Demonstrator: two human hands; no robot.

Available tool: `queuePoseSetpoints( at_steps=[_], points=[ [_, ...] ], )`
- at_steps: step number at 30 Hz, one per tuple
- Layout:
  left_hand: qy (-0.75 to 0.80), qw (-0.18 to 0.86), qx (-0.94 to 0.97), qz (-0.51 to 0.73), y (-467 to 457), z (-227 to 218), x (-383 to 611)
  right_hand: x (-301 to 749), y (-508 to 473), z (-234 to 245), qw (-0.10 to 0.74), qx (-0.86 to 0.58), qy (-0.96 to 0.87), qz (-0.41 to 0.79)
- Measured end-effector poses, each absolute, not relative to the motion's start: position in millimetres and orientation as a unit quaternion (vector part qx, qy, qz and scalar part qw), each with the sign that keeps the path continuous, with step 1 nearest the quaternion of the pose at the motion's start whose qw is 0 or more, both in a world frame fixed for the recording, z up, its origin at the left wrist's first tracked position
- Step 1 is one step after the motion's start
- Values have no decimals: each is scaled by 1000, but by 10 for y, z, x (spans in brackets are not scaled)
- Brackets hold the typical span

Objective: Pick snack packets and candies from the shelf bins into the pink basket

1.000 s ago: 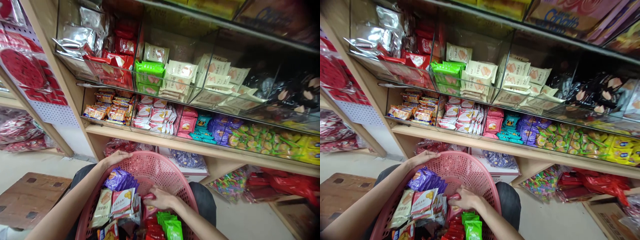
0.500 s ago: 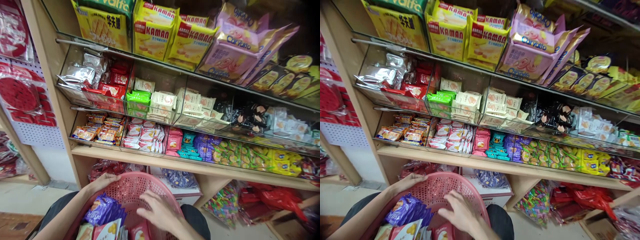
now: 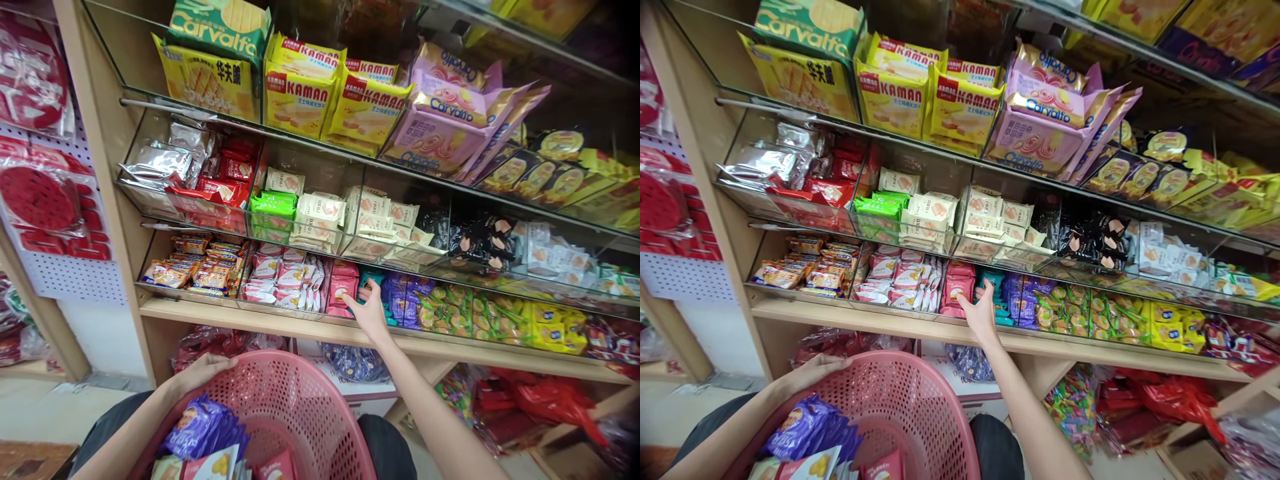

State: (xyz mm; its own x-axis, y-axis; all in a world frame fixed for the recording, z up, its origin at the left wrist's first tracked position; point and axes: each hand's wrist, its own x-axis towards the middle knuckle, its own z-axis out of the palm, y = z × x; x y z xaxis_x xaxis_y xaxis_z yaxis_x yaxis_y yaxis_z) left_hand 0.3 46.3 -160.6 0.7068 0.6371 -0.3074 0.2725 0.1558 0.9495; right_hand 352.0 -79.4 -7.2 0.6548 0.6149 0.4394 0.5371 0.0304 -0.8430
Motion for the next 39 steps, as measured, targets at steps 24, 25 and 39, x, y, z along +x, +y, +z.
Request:
queuePoseSetpoints(
  at_steps=[24, 25, 39],
  points=[
    [372, 648, 649, 146, 401, -1528, 13, 3613, -880, -58, 592, -619, -509, 85],
    [373, 647, 648, 146, 384, -1503, 15, 3619, -900, -32, 601, -615, -504, 84],
    [397, 654, 630, 136, 402, -1546, 29, 2591, -1711, -580, 550, -602, -422, 396]
  ],
)
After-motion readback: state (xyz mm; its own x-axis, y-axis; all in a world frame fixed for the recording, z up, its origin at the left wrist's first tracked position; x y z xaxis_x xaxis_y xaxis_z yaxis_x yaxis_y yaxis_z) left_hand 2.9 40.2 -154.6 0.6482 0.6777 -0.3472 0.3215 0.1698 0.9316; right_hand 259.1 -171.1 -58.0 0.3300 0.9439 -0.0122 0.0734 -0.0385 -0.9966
